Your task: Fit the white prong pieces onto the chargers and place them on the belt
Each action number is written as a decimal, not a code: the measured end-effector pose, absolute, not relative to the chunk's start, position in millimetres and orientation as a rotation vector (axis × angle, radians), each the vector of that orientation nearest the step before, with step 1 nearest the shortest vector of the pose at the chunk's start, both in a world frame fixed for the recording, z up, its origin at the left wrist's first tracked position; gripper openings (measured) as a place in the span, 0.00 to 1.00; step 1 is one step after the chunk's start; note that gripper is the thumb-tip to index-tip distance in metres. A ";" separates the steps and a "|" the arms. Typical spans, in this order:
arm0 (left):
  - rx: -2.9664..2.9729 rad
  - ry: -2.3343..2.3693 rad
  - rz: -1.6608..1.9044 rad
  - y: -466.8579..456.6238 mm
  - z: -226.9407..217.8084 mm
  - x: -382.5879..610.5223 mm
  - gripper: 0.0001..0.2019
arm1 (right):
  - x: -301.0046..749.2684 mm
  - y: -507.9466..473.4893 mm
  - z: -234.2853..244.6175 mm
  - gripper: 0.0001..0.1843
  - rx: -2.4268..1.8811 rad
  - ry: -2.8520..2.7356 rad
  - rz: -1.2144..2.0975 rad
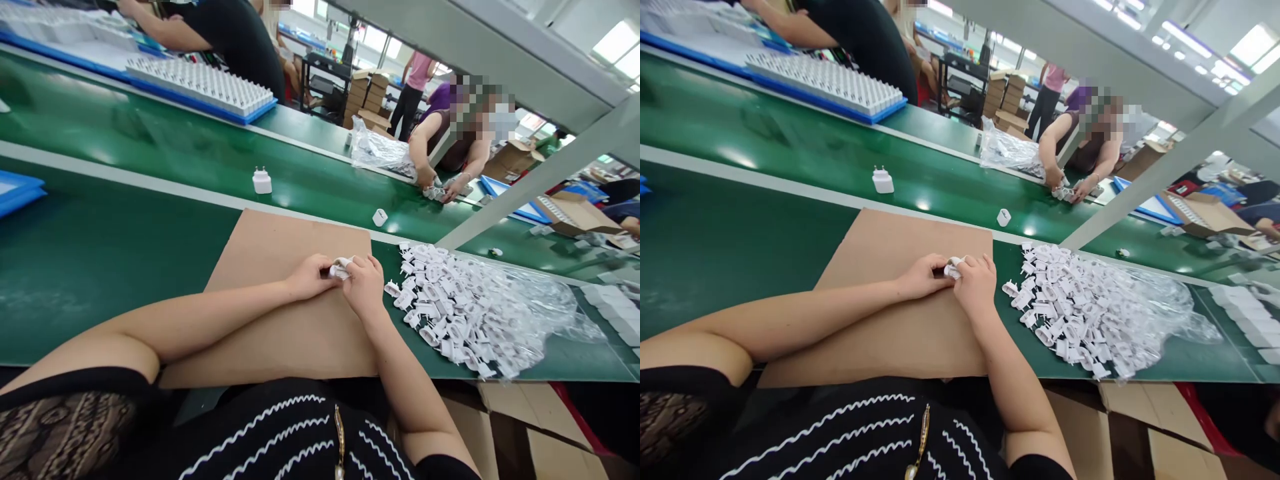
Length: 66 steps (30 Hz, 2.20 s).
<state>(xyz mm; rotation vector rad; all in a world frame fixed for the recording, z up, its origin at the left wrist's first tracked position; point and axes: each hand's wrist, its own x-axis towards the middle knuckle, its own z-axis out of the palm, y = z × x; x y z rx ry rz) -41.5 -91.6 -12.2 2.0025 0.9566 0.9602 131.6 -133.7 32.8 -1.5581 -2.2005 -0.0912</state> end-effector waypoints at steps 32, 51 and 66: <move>1.760 1.014 0.986 -61.1 -5.2 -55.7 0.18 | 178.4 -107.0 23.5 0.26 -1.576 -1.717 0.194; 2.548 1.571 0.852 93.3 34.8 -24.2 0.44 | 249.0 -89.8 12.2 0.22 -1.961 -1.521 -0.161; 2.634 1.250 0.550 23.3 54.9 -35.5 0.15 | 185.0 -99.8 20.8 0.27 -1.239 -0.964 1.144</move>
